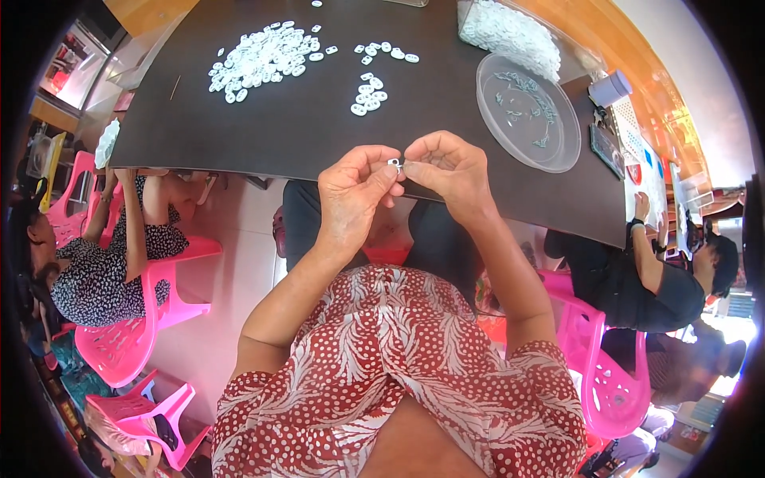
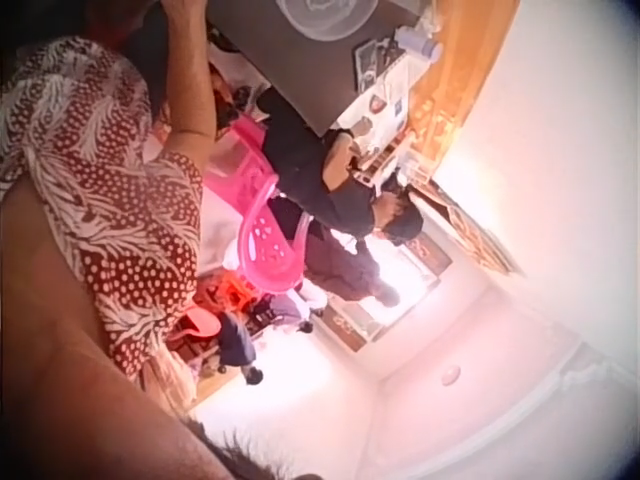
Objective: Inspecting and sorting small white plastic components on a workbench.
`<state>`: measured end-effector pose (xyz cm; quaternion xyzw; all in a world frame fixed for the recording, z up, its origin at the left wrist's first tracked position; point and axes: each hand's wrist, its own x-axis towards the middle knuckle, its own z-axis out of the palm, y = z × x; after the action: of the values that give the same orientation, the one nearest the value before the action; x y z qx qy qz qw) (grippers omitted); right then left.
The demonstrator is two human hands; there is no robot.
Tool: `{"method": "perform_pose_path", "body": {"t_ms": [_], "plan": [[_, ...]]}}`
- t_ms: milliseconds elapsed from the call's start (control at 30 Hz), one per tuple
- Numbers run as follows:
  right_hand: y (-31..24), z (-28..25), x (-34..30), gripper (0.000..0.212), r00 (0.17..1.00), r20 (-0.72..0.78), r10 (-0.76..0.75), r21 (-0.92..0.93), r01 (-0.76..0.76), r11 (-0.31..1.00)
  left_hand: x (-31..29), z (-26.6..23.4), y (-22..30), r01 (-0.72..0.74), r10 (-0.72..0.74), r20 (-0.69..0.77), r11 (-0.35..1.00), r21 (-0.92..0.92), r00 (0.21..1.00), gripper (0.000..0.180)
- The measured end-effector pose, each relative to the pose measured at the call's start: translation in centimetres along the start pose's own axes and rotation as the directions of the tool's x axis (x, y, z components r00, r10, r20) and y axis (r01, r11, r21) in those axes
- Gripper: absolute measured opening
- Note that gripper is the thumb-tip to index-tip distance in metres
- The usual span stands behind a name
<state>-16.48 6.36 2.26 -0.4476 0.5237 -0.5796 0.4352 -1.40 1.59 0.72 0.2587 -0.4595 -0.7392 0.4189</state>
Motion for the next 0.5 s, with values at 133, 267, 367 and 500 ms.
{"method": "perform_pose_path", "body": {"t_ms": [133,267,367,500], "plan": [[0.14,0.11,-0.06,0.013,1.000,-0.002,-0.005,-0.030,0.005,1.000,-0.15,0.00,-0.09,-0.012,0.012,-0.006,1.000,0.026,1.000,0.016],[0.10,0.27,-0.20,0.012,1.000,0.003,0.008,-0.017,-0.008,1.000,-0.35,0.00,-0.22,-0.007,0.008,-0.021,0.999,0.041,1.000,0.016],[0.28,0.32,-0.25,0.012,1.000,-0.003,0.008,-0.035,-0.008,0.999,-0.53,0.12,-0.30,-0.021,0.024,-0.041,0.997,0.073,0.999,0.015],[0.59,0.34,-0.29,0.011,1.000,-0.005,-0.012,-0.044,0.012,0.999,-0.71,0.49,-0.09,-0.058,0.071,-0.070,0.984,0.169,0.995,0.011]]}}
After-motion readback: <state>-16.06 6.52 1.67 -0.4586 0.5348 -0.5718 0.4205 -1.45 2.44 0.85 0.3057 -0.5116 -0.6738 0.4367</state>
